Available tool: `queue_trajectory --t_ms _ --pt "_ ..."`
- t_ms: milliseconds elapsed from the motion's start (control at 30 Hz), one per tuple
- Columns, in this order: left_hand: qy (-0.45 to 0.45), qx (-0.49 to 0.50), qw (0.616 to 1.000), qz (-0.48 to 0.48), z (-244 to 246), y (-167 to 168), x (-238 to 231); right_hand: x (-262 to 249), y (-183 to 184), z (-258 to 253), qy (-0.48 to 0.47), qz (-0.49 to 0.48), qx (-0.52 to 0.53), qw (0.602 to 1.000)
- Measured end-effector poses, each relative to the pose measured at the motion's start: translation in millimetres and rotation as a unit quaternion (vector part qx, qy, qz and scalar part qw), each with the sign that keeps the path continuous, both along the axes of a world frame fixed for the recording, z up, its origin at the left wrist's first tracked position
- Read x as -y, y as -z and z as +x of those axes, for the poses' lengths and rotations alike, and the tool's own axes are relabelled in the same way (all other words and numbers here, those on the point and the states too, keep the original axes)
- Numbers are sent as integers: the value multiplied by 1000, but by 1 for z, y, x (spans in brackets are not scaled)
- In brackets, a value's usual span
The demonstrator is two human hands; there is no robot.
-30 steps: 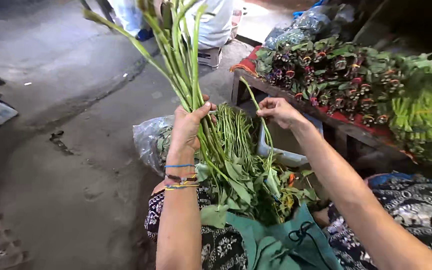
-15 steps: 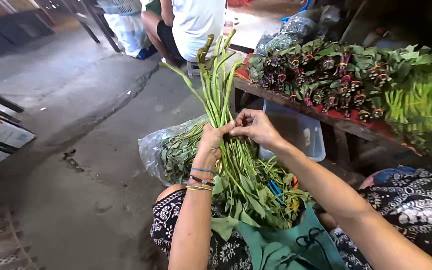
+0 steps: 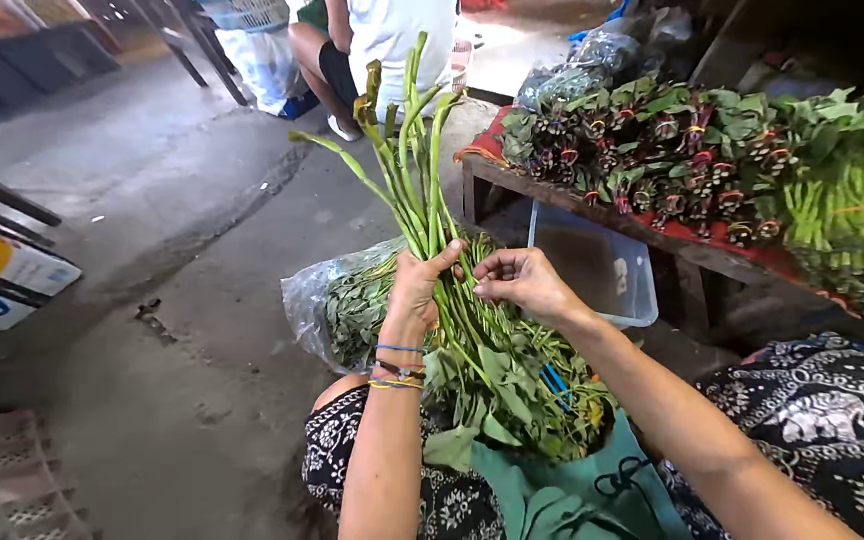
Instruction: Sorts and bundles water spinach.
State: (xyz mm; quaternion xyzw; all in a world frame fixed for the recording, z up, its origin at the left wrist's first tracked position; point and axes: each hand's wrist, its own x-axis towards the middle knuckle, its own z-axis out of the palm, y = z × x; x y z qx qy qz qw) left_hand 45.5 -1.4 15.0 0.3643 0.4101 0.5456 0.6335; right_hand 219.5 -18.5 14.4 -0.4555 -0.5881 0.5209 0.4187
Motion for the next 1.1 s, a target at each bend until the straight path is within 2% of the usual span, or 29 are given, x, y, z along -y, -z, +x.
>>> queue_trajectory --t_ms 200,300,367,433,500,567,633,667,700,767,867,1000,1100 --pt "19 -28 999 0 1 0 6 0 4 2 -12 29 11 999" --pt "16 -40 999 1 -2 -1 8 -2 11 3 -11 132 105 986" --pt "11 -43 999 10 -2 0 8 -3 15 0 -2 236 174 956" --pt "10 -38 999 15 -2 -1 7 -7 19 -6 -11 283 200 938" --pt "3 -44 999 12 -2 -2 7 -15 26 -12 -20 228 146 963" --pt "-18 -49 999 6 -6 -5 7 -31 44 -15 -15 73 -2 997" --pt "-45 -39 998 13 -13 -11 6 -59 78 -10 29 -93 -109 989" --pt "-52 -35 998 22 -17 -14 5 -76 102 -3 60 -147 -109 981" --pt "-58 -30 997 36 -22 -16 6 -91 131 4 98 -175 -61 978" --pt "-65 -17 995 68 -32 -20 5 -111 187 13 158 -184 113 963" --pt "-83 6 993 79 -40 -23 2 -118 233 14 189 -186 288 920" --pt "-113 23 993 31 -38 -26 0 -111 241 10 138 -262 423 856" --pt "-100 34 994 18 -40 -28 1 -109 234 22 91 -224 426 871"
